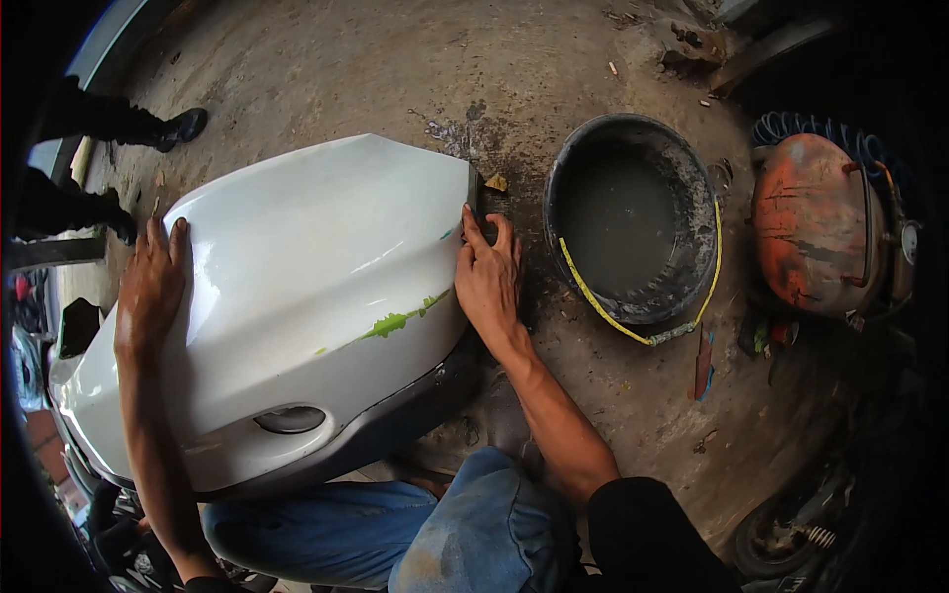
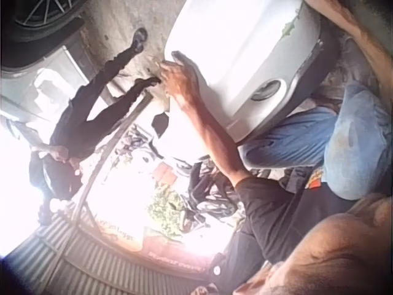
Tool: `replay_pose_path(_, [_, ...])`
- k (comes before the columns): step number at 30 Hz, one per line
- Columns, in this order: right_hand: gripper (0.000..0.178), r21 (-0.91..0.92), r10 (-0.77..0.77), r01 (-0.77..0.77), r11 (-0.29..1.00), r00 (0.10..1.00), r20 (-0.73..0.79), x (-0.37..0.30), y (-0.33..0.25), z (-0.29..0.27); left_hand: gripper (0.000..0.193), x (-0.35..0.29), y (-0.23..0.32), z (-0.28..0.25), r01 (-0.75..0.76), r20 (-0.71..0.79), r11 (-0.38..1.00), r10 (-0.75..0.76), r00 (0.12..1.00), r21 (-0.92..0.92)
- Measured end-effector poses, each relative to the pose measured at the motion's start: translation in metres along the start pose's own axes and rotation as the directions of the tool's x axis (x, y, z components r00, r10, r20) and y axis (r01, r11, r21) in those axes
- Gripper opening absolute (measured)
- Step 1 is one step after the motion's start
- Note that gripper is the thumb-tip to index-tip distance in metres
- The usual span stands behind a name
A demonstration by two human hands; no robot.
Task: Sanding a white car bumper part with sandpaper and water.
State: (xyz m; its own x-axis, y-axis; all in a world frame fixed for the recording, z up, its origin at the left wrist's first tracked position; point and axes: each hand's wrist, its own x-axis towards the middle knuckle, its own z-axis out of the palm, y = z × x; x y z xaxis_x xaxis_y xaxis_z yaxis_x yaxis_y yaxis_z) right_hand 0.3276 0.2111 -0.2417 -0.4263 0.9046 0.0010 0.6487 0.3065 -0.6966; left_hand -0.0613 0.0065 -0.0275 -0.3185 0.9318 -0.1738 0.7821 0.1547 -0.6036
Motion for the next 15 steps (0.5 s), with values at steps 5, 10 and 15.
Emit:
replay_pose_path(5, [0.050,-0.061,-0.054,0.050,0.997,0.996,-0.075,0.020,0.008,0.006,0.064,0.008,0.009,-0.005,0.228,0.038,0.909,-0.229,0.973,-0.349])
replay_pose_path(10, [0.047,-0.024,-0.018,0.018,1.000,1.000,-0.013,0.007,0.002,0.000,0.066,0.013,0.016,-0.021,0.214,0.076,0.925,-0.200,0.977,-0.315])
replay_pose_path(15, [0.047,-0.050,-0.017,0.016,0.999,1.000,-0.024,0.019,0.000,-0.003,0.067,0.008,0.014,-0.015,0.288,0.116,0.885,-0.264,0.958,-0.366])
